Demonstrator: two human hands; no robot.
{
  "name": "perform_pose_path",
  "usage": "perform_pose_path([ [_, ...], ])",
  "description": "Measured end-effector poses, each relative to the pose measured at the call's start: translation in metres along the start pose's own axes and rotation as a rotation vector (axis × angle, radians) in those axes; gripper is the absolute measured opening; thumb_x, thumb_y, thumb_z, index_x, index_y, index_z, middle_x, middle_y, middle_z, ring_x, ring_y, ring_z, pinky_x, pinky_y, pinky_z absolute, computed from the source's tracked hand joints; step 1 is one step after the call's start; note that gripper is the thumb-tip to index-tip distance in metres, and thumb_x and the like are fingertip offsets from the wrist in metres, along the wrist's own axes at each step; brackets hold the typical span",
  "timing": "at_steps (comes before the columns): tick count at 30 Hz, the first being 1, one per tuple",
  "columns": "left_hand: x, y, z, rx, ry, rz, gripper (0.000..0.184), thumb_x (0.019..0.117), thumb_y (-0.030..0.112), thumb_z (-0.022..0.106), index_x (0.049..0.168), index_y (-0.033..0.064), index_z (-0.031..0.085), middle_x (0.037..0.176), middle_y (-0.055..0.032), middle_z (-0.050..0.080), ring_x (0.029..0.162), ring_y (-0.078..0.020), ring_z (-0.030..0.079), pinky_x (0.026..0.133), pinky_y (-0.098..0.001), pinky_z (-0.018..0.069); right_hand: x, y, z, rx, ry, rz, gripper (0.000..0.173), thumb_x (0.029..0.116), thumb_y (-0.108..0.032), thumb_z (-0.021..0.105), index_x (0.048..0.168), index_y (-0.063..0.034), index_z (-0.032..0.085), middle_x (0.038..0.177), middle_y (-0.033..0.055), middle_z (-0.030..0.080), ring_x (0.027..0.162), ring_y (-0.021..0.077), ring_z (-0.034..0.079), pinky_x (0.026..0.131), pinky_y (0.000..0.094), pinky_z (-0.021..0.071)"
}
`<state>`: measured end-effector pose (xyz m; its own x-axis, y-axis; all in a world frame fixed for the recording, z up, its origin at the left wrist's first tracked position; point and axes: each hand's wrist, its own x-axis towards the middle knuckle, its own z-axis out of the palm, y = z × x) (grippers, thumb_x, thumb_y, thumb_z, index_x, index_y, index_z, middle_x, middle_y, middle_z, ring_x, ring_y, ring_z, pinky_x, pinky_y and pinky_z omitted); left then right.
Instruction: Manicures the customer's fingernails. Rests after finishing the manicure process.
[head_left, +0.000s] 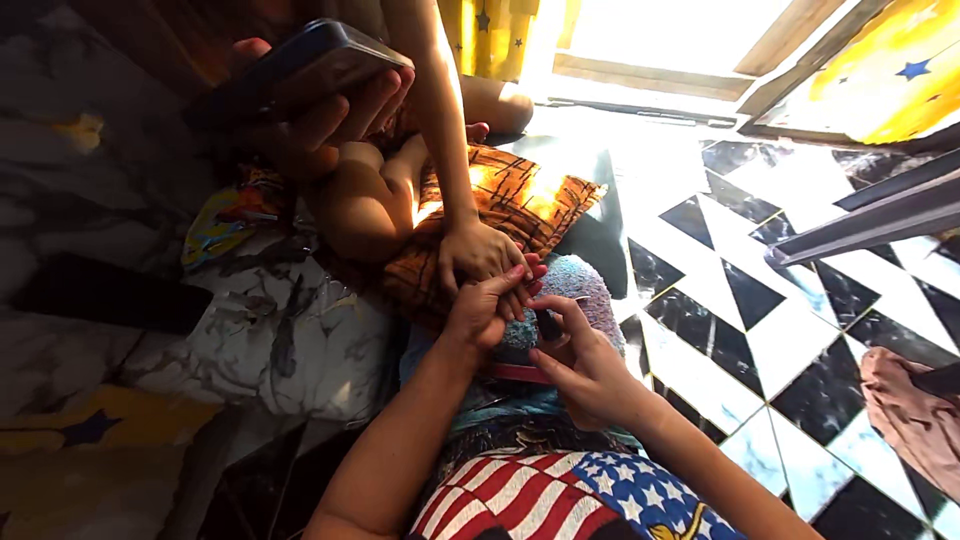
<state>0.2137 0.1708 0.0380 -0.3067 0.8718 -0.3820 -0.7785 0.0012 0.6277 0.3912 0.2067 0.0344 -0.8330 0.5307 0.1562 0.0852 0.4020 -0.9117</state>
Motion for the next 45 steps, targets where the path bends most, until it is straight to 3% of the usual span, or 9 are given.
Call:
perform_pose_path([
  [5, -0.003, 0.001, 0.005, 0.02, 0.068, 0.005, 0.01, 0.099, 0.003, 0.06, 0.101, -0.0019, 0.069, 0.088, -0.0138, 0.074, 0.071, -0.0156, 0.072, 0.062, -0.0257, 0.0586, 0.003, -0.005, 0.008, 0.023, -0.042, -0.009, 0.053, 0.0962, -0.019, 0.062, 0.143, -0.0011, 0.045, 0.083, 0.0038, 0.066, 0.061, 0.002, 0.058, 0.06, 0.0205, 0.0531],
  [7, -0.002, 0.001, 0.005, -0.005, 0.07, -0.007, 0.012, 0.0992, 0.003, 0.06, 0.104, -0.0026, 0.069, 0.093, -0.0144, 0.074, 0.077, -0.0178, 0.073, 0.068, -0.0289, 0.0607, 0.004, -0.005, 0.012, 0.011, -0.026, -0.018, 0.05, 0.0962, -0.018, 0.062, 0.14, -0.0002, 0.046, 0.076, 0.002, 0.064, 0.058, 0.0022, 0.056, 0.057, 0.021, 0.052],
  [10, -0.002, 0.002, 0.002, -0.001, 0.066, -0.02, 0.013, 0.0996, 0.006, 0.061, 0.105, -0.0029, 0.068, 0.091, -0.0149, 0.073, 0.074, -0.0187, 0.071, 0.069, -0.0315, 0.0607, 0.001, -0.01, 0.014, -0.07, -0.128, -0.132, 0.05, 0.0989, -0.021, 0.064, 0.143, -0.0027, 0.048, 0.104, 0.0099, 0.068, 0.077, 0.0094, 0.066, 0.07, 0.0286, 0.0592],
  [14, -0.002, 0.011, -0.003, 0.054, -0.063, -0.075, 0.029, 0.1055, 0.029, 0.052, 0.115, 0.0057, 0.067, 0.1, -0.0102, 0.073, 0.082, -0.017, 0.073, 0.069, -0.0303, 0.0615, -0.01, -0.018, 0.02, -0.357, -0.52, -0.203, 0.055, 0.1016, -0.035, 0.062, 0.154, -0.0316, 0.046, 0.13, 0.0183, 0.06, 0.108, 0.0341, 0.064, 0.08, 0.0503, 0.0572],
  [17, 0.003, 0.019, -0.002, -0.02, -0.074, -0.117, 0.034, 0.1085, 0.03, 0.046, 0.116, 0.004, 0.066, 0.106, -0.0118, 0.073, 0.092, -0.0218, 0.074, 0.079, -0.0364, 0.0621, -0.017, -0.015, 0.025, -0.319, -0.668, -0.228, 0.05, 0.1051, -0.021, 0.057, 0.154, -0.0283, 0.048, 0.139, 0.0229, 0.058, 0.126, 0.04, 0.06, 0.095, 0.0556, 0.0547],
  [25, 0.001, 0.018, -0.012, 0.074, -0.158, -0.106, 0.03, 0.1054, 0.032, 0.052, 0.099, 0.0088, 0.069, 0.076, -0.005, 0.068, 0.06, -0.0136, 0.067, 0.053, -0.0277, 0.0575, -0.011, -0.007, -0.029, -0.823, -0.217, 0.018, 0.016, 0.0928, -0.001, 0.063, 0.099, -0.0075, 0.076, 0.096, 0.0135, 0.071, 0.094, 0.0364, 0.07, 0.073, 0.0569, 0.0575],
  [35, 0.005, 0.017, -0.011, 0.112, -0.134, -0.123, 0.026, 0.1058, 0.021, 0.053, 0.099, 0.0026, 0.07, 0.077, -0.0073, 0.069, 0.059, -0.0118, 0.066, 0.053, -0.0244, 0.0557, 0.004, 0.002, -0.006, -1.051, -0.495, 0.166, 0.021, 0.0946, 0.004, 0.059, 0.108, -0.004, 0.073, 0.114, 0.0144, 0.069, 0.104, 0.0338, 0.068, 0.073, 0.0494, 0.059],
  [41, 0.004, 0.017, -0.009, 0.097, -0.115, -0.129, 0.025, 0.1048, 0.02, 0.055, 0.099, 0.0009, 0.07, 0.076, -0.0081, 0.07, 0.06, -0.0116, 0.067, 0.053, -0.0232, 0.0553, 0.003, -0.012, -0.024, -1.0, -0.531, 0.173, 0.011, 0.0949, 0.001, 0.062, 0.103, 0.0004, 0.069, 0.107, 0.0189, 0.068, 0.1, 0.0375, 0.069, 0.074, 0.0535, 0.0575],
  [45, -0.001, 0.014, -0.013, 0.094, -0.157, -0.103, 0.025, 0.1024, 0.026, 0.06, 0.099, 0.004, 0.071, 0.079, -0.0062, 0.07, 0.06, -0.0096, 0.066, 0.053, -0.0228, 0.0554, -0.01, -0.025, -0.073, -0.848, -0.278, 0.055, 0.008, 0.0961, -0.007, 0.063, 0.094, -0.0058, 0.071, 0.086, 0.0123, 0.07, 0.079, 0.0323, 0.071, 0.067, 0.0547, 0.0566],
])
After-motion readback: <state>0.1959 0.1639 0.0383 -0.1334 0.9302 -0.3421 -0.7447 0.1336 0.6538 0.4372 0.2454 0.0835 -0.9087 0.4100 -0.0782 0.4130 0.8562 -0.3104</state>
